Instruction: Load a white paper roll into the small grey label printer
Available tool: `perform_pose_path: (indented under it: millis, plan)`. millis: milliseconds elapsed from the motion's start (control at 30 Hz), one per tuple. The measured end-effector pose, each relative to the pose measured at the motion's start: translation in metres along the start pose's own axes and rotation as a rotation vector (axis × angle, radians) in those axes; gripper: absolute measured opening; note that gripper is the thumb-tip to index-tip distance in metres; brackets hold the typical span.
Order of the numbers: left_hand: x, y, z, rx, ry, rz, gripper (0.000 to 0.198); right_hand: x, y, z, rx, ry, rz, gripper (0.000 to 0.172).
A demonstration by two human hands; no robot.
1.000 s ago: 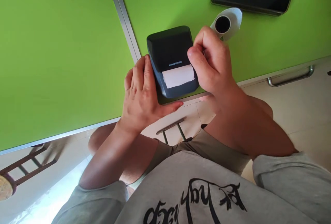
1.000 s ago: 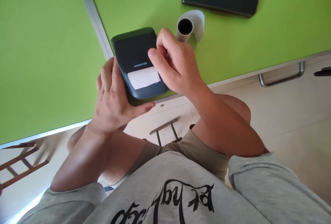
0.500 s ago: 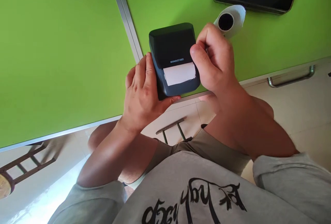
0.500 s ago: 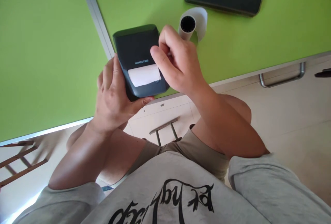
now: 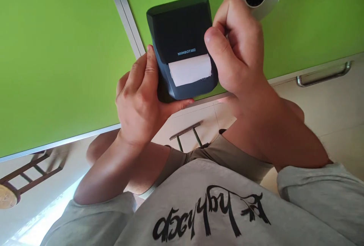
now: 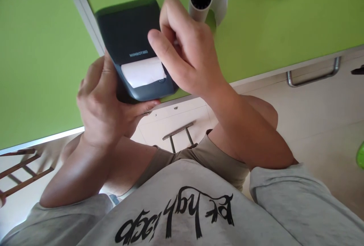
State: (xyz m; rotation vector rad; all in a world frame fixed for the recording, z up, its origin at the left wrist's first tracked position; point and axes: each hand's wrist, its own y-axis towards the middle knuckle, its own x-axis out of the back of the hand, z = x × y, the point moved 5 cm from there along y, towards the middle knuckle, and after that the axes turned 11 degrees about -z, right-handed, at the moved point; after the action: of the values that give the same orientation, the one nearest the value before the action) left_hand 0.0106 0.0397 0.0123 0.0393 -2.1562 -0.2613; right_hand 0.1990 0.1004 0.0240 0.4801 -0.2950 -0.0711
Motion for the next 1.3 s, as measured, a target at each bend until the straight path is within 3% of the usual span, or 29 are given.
perform_pose_path:
  millis: [267, 633, 767, 933, 1167, 1300]
  plan:
    - [0.000, 0.003, 0.001, -0.055, 0.012, -0.014, 0.121, -0.001, 0.002, 0.004, -0.002, 0.064, 0.053, 0.029]
    - [-0.006, 0.006, 0.007, -0.141, 0.007, -0.065, 0.114, -0.002, 0.003, -0.002, 0.027, -0.023, 0.029, 0.031]
    - [-0.003, 0.006, 0.005, -0.188, -0.012, -0.082, 0.116, 0.002, -0.001, 0.001, -0.069, 0.015, 0.054, 0.027]
    - [0.008, 0.014, 0.004, -0.183, -0.226, -0.123, 0.083, 0.005, -0.006, 0.001, -0.110, 0.065, 0.094, 0.030]
    - [0.010, 0.015, 0.000, -0.134, -0.155, -0.066, 0.077, 0.003, -0.003, 0.004, -0.001, 0.021, -0.088, 0.023]
    - [0.007, 0.013, 0.001, -0.137, -0.129, -0.049, 0.083, 0.003, -0.001, 0.009, 0.098, -0.121, -0.209, 0.043]
